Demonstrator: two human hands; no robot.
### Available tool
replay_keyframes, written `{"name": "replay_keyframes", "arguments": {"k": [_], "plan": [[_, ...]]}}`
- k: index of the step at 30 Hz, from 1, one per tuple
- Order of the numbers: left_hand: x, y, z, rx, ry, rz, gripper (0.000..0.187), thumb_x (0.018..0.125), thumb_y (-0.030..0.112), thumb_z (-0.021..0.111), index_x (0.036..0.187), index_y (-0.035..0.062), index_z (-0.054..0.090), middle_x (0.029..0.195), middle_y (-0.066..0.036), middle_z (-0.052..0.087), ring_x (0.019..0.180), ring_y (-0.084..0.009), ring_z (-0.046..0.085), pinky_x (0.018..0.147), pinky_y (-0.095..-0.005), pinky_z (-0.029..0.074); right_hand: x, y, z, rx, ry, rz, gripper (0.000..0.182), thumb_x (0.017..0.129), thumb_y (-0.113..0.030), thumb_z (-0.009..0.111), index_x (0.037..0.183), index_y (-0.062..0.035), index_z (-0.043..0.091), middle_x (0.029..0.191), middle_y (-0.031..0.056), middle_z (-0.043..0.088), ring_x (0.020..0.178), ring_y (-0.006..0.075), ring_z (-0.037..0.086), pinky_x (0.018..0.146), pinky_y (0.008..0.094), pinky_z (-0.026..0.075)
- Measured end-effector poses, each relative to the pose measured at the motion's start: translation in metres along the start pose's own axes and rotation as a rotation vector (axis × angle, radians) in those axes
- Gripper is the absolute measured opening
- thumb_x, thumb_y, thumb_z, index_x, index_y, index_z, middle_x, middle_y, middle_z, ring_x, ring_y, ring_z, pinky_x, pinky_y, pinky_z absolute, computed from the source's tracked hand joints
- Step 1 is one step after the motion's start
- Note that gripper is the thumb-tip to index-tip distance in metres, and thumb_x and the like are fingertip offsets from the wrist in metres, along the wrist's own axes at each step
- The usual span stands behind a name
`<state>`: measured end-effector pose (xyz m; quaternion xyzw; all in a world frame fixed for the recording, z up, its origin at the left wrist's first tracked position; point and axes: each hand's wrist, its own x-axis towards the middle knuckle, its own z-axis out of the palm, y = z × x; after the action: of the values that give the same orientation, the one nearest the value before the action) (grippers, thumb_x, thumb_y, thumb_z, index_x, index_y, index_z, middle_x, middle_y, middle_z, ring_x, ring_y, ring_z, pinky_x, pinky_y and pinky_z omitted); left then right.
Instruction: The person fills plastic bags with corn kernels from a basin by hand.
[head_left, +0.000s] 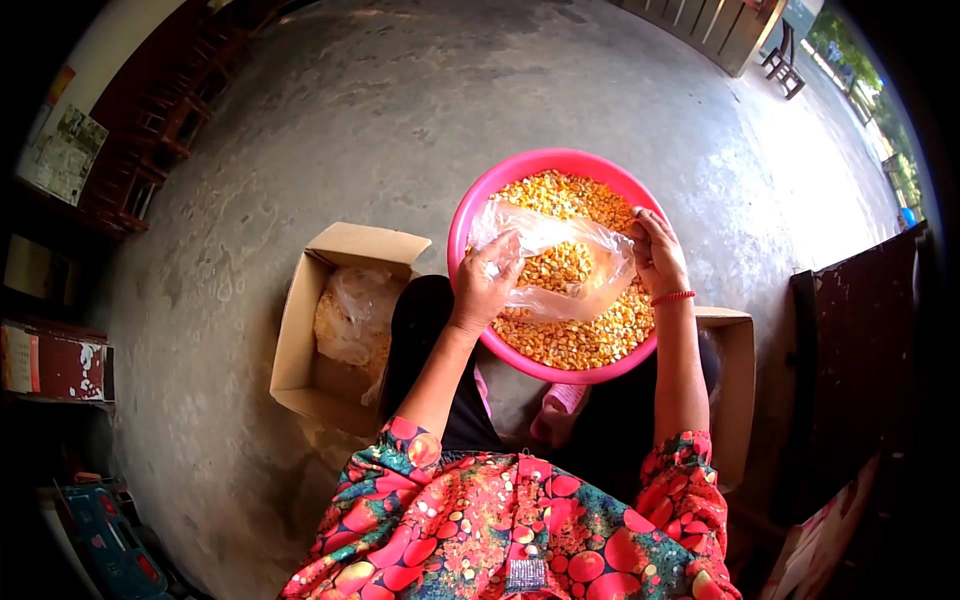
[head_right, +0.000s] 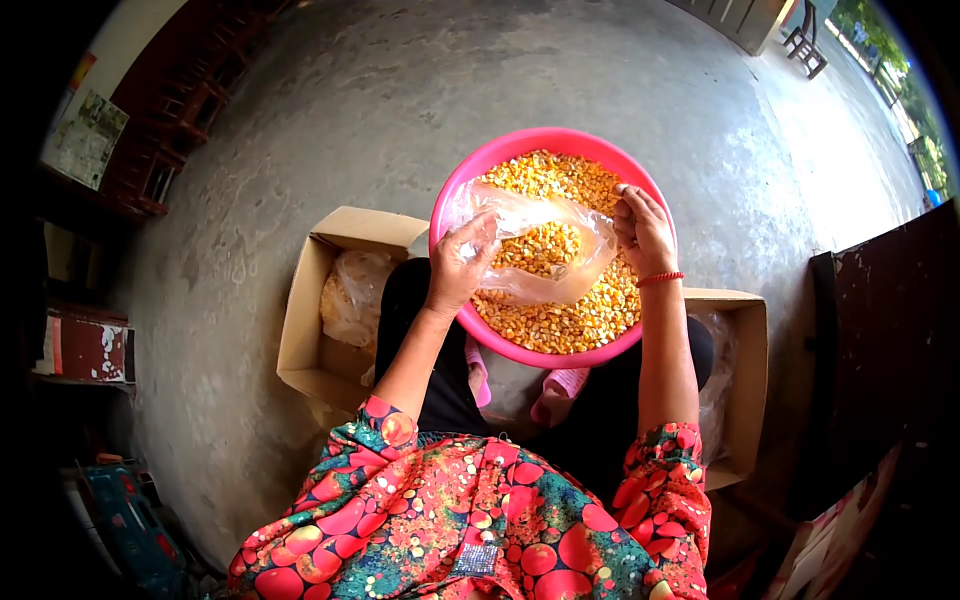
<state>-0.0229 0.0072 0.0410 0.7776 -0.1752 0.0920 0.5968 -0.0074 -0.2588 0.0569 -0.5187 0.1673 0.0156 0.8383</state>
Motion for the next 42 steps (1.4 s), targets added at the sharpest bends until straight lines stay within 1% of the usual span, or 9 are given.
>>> {"name": "replay_keyframes", "arguments": {"k": [14, 17, 22, 27, 29, 32, 36, 40, 42], "plan": [[0.000, -0.015, 0.008, 0.074, 0.080, 0.159, 0.051, 0.077, -0.005, 0.053, 0.127, -0.0001, 0.043, 0.118, -0.021, 0.054, 0.112, -0.0319, 0.052, 0.094, -0.0350, 0.042, -0.042, 0.009, 0.092, -0.357, -0.529, 0.249, 0.017, 0.095, -0.020, 0.044, 0.097, -0.0080, 0.056, 0.060, -0.0109, 0.026, 0.046, -0.0007, 0.019, 0.040, 0.0164, 0.015], [-0.003, -0.012, 0.004, 0.070, 0.032, 0.131, 0.058, 0.072, -0.006, 0.054, 0.128, -0.0002, 0.041, 0.122, -0.021, 0.051, 0.115, -0.0319, 0.049, 0.096, -0.0351, 0.040, -0.017, 0.045, 0.078, -0.330, -0.551, 0.229, 0.020, 0.093, -0.019, 0.046, 0.102, -0.0056, 0.057, 0.065, -0.0067, 0.043, 0.051, 0.0024, 0.038, 0.046, 0.0177, 0.031], [-0.002, -0.006, 0.002, 0.079, 0.017, 0.119, 0.060, 0.069, -0.005, 0.054, 0.128, -0.0015, 0.040, 0.121, -0.021, 0.052, 0.114, -0.0331, 0.049, 0.096, -0.0360, 0.040, -0.010, 0.046, 0.069, -0.890, -0.294, -0.406, 0.031, 0.086, -0.018, 0.053, 0.113, -0.0034, 0.054, 0.113, 0.0115, 0.057, 0.107, 0.0223, 0.052, 0.088, 0.0330, 0.041], [-0.009, -0.027, 0.004, 0.111, 0.023, 0.127, 0.054, 0.070, -0.003, 0.055, 0.122, -0.0031, 0.044, 0.118, -0.023, 0.053, 0.110, -0.0348, 0.052, 0.093, -0.0373, 0.042, -0.020, 0.021, 0.068, -1.153, -0.113, -0.710, 0.043, 0.080, -0.011, 0.056, 0.123, -0.0072, 0.047, 0.112, 0.0166, 0.055, 0.110, 0.0321, 0.048, 0.095, 0.0384, 0.036], [-0.008, -0.028, 0.006, 0.137, 0.033, 0.149, 0.052, 0.070, -0.003, 0.056, 0.120, -0.0034, 0.045, 0.117, -0.023, 0.053, 0.108, -0.0353, 0.053, 0.092, -0.0377, 0.043, -0.015, 0.015, 0.060, -1.274, -0.109, -0.834, 0.038, 0.081, -0.011, 0.057, 0.118, -0.0052, 0.051, 0.116, 0.0158, 0.054, 0.107, 0.0269, 0.053, 0.088, 0.0355, 0.043], [-0.006, -0.026, 0.008, 0.092, 0.060, 0.114, 0.052, 0.071, -0.006, 0.055, 0.122, -0.0040, 0.046, 0.113, -0.021, 0.056, 0.107, -0.0274, 0.055, 0.090, -0.0335, 0.043, -0.032, -0.011, 0.059, -0.408, -0.448, -0.125, 0.020, 0.090, -0.016, 0.052, 0.099, -0.0012, 0.062, 0.079, 0.0025, 0.064, 0.065, 0.0059, 0.059, 0.052, 0.0181, 0.046], [-0.003, -0.015, 0.008, 0.042, 0.065, 0.088, 0.051, 0.072, -0.005, 0.056, 0.122, -0.0046, 0.045, 0.113, -0.021, 0.056, 0.106, -0.0275, 0.055, 0.090, -0.0337, 0.043, -0.021, -0.022, 0.030, -0.246, -0.176, -0.342, 0.018, 0.091, -0.015, 0.050, 0.092, -0.0025, 0.063, 0.069, -0.0010, 0.060, 0.050, 0.0007, 0.045, 0.045, 0.0146, 0.034], [-0.005, -0.021, 0.005, 0.120, 0.038, 0.150, 0.056, 0.071, -0.005, 0.057, 0.125, -0.0040, 0.043, 0.115, -0.021, 0.055, 0.108, -0.0283, 0.054, 0.091, -0.0337, 0.043, 0.030, 0.017, -0.038, -0.998, 0.145, -0.592, 0.014, 0.085, -0.011, 0.055, 0.095, -0.0046, 0.063, 0.068, 0.0051, 0.062, 0.059, 0.0141, 0.057, 0.055, 0.0267, 0.045], [-0.006, -0.018, 0.006, 0.104, 0.045, 0.154, 0.057, 0.070, -0.005, 0.057, 0.125, -0.0039, 0.042, 0.115, -0.021, 0.054, 0.109, -0.0286, 0.053, 0.092, -0.0336, 0.042, 0.023, 0.027, -0.036, -1.388, 0.166, -0.560, 0.023, 0.077, -0.003, 0.058, 0.099, -0.0078, 0.061, 0.095, 0.0129, 0.062, 0.083, 0.0333, 0.060, 0.071, 0.0351, 0.049]]}}
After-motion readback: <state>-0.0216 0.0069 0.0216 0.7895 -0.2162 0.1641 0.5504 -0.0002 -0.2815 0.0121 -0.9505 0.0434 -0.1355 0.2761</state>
